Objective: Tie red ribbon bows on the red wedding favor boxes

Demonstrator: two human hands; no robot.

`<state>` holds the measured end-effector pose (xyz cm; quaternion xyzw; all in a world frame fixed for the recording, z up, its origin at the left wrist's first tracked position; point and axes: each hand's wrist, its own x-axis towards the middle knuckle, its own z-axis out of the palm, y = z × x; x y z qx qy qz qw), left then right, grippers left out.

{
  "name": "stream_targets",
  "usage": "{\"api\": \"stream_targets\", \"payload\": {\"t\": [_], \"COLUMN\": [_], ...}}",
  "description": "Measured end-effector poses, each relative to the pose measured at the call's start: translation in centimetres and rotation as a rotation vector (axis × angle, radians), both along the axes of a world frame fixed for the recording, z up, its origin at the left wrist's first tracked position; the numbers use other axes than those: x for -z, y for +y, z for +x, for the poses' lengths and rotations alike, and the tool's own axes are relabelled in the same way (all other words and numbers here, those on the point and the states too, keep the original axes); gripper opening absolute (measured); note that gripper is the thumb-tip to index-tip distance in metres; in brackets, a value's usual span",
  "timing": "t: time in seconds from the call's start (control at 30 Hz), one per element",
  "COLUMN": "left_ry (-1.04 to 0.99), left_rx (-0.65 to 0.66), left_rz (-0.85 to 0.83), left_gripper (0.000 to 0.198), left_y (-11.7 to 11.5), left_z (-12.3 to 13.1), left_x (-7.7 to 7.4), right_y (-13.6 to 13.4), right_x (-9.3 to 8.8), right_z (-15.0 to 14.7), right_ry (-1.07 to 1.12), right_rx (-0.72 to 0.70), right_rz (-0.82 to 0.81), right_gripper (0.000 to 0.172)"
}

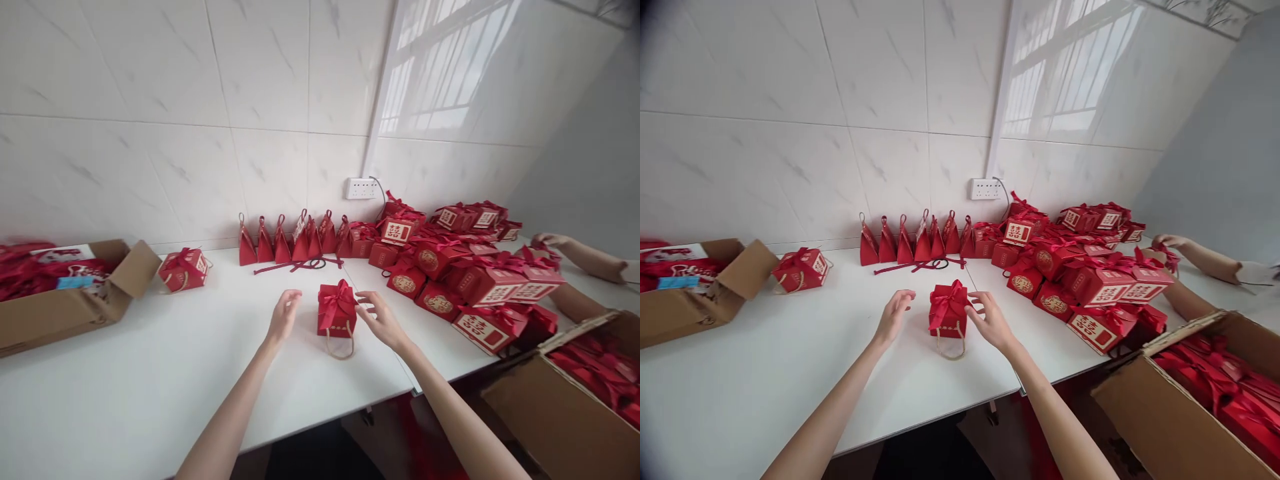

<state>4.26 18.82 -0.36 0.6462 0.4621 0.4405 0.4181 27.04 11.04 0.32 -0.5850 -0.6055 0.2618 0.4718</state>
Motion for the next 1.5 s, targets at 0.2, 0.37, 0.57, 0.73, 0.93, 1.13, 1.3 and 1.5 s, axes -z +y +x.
{"api": "stream_targets", "payload": {"t": [0.2,0.37,0.57,0.73,0.93,1.13,1.3,1.5], "left_ry": [0.108,0.209,0.213,0.161,-0.107,-0.391,-0.582,-0.917], "left_rx": [0.089,0.109,0.172,0.199,0.319,0.338,0.257,0.103], "left_rz": [-0.106,-0.219,-0.239,-0.334,-0.42,-0.457,-0.458,-0.471], "left_gripper": [0.04,0.039,0.041,0.041,0.032,0.031,0.031,0.027], "left_y": [-1.9,-3.3,-3.8,-4.7,-5.0,-3.9,-2.9,-1.7], "left_z": [2.1,2.7,1.9,2.6,2.9,0.9,-1.0,-5.1], "left_x": [-0.4,-0.6,-1.5,-1.8,-2.1,-3.5,-3.8,-3.9], "right_y": [0.3,0.6,1.2,1.0,1.2,2.0,1.1,-2.9], "right_x": [2.0,2.2,1.7,1.0,0.6,-0.2,-1.6,-2.6], "right_z": [-1.5,-1.2,-0.8,-0.9,-0.3,0.5,1.1,3.9], "right_ry": [0.216,0.434,0.662,0.748,0.826,0.903,0.974,1.057], "right_rx": [0.113,0.1,0.024,0.004,0.01,0.008,0.075,0.214], "right_rz": [-0.15,-0.234,-0.252,-0.236,-0.214,-0.195,-0.146,-0.046], "right_gripper": [0.044,0.052,0.044,0.042,0.045,0.045,0.045,0.051]}}
